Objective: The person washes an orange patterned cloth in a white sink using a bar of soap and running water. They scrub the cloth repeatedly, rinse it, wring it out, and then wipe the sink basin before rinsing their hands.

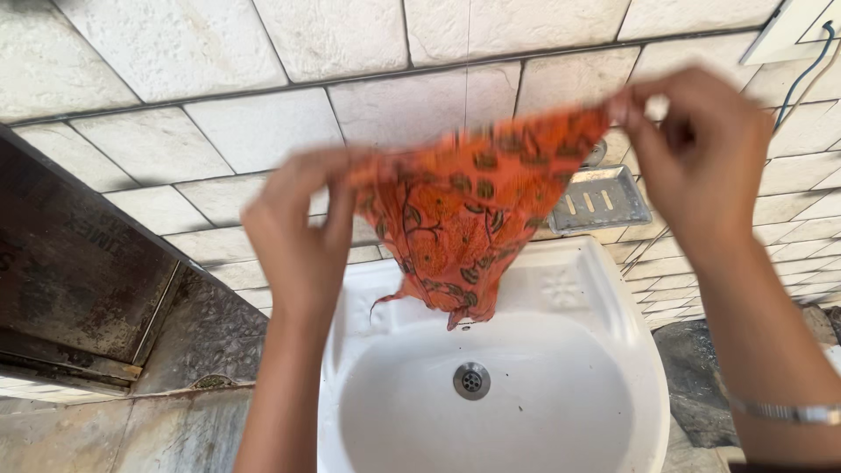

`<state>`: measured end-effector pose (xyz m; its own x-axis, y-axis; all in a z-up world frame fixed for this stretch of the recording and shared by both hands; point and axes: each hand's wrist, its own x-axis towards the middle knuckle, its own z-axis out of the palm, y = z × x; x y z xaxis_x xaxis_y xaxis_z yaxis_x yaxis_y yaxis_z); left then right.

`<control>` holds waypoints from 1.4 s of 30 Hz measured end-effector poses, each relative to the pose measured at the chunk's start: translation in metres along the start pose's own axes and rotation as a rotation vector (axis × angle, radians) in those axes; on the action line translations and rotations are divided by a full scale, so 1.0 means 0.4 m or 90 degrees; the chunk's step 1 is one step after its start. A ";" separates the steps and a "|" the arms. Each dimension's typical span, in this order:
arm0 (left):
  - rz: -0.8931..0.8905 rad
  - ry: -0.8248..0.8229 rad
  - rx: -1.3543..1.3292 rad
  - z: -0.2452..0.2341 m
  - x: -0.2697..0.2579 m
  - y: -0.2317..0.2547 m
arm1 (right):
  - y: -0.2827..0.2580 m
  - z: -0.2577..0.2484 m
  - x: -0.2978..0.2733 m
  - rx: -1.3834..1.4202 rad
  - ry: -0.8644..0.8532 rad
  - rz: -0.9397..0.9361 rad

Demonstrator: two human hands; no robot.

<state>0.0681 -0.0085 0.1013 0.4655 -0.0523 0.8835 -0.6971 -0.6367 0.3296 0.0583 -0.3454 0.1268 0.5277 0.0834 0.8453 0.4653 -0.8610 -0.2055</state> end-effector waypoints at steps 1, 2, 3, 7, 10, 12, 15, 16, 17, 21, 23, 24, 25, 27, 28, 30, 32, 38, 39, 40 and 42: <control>-0.061 -0.018 0.006 -0.018 -0.077 0.010 | -0.012 -0.013 -0.078 0.024 -0.051 0.081; -0.109 -0.015 0.023 -0.024 -0.153 0.025 | -0.027 -0.022 -0.162 0.002 -0.094 0.124; -0.084 -0.027 0.010 -0.044 -0.229 0.042 | -0.042 -0.034 -0.247 0.054 -0.099 0.120; -0.192 -0.182 -0.089 -0.030 -0.457 0.076 | -0.031 0.015 -0.515 0.112 -0.297 0.102; -0.206 -0.342 -0.126 0.015 -0.527 0.071 | 0.004 0.074 -0.621 0.090 -0.431 0.116; -0.193 -0.416 -0.106 0.029 -0.527 0.063 | 0.012 0.106 -0.630 0.067 -0.498 0.147; -0.301 -0.388 -0.080 0.060 -0.480 0.036 | 0.006 0.134 -0.571 0.160 -0.401 0.174; -0.360 -0.355 -0.074 0.077 -0.462 0.025 | 0.000 0.144 -0.541 0.176 -0.397 0.243; -0.399 -0.280 -0.120 0.103 -0.442 0.008 | -0.007 0.159 -0.511 0.194 -0.395 0.314; -0.403 -0.217 -0.310 0.245 -0.356 -0.085 | -0.014 0.248 -0.384 0.302 -0.366 0.417; -0.380 -0.269 -0.393 0.309 -0.341 -0.119 | -0.012 0.294 -0.342 0.405 -0.391 0.474; -0.400 -0.301 -0.419 0.336 -0.342 -0.133 | -0.006 0.312 -0.328 0.456 -0.403 0.502; -0.421 -0.335 -0.446 0.355 -0.345 -0.149 | 0.000 0.326 -0.320 0.494 -0.408 0.522; -0.427 -0.334 -0.471 0.365 -0.363 -0.182 | 0.020 0.345 -0.316 0.568 -0.416 0.567; -0.430 -0.334 -0.485 0.365 -0.371 -0.191 | 0.032 0.350 -0.320 0.570 -0.425 0.550; -0.437 -0.380 -0.442 0.353 -0.375 -0.190 | 0.047 0.360 -0.330 0.574 -0.449 0.514; -0.468 -0.405 -0.426 0.314 -0.358 -0.172 | 0.057 0.363 -0.334 0.548 -0.494 0.471; -0.139 -0.324 -0.281 0.149 -0.221 -0.051 | 0.001 0.242 -0.296 0.459 -0.442 0.285; -0.241 -0.403 -0.254 0.124 -0.199 -0.024 | -0.018 0.208 -0.284 0.473 -0.440 0.255; -0.343 -0.483 -0.226 0.100 -0.176 0.000 | -0.031 0.176 -0.268 0.424 -0.475 0.272; -0.208 -0.450 -0.145 0.064 -0.127 0.031 | -0.039 0.118 -0.225 0.320 -0.539 0.303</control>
<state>0.0498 -0.0333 0.0521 0.8461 -0.4132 0.3367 -0.5249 -0.5356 0.6615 0.0370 -0.3158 0.0308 0.9585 0.2803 0.0519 0.2195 -0.6094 -0.7619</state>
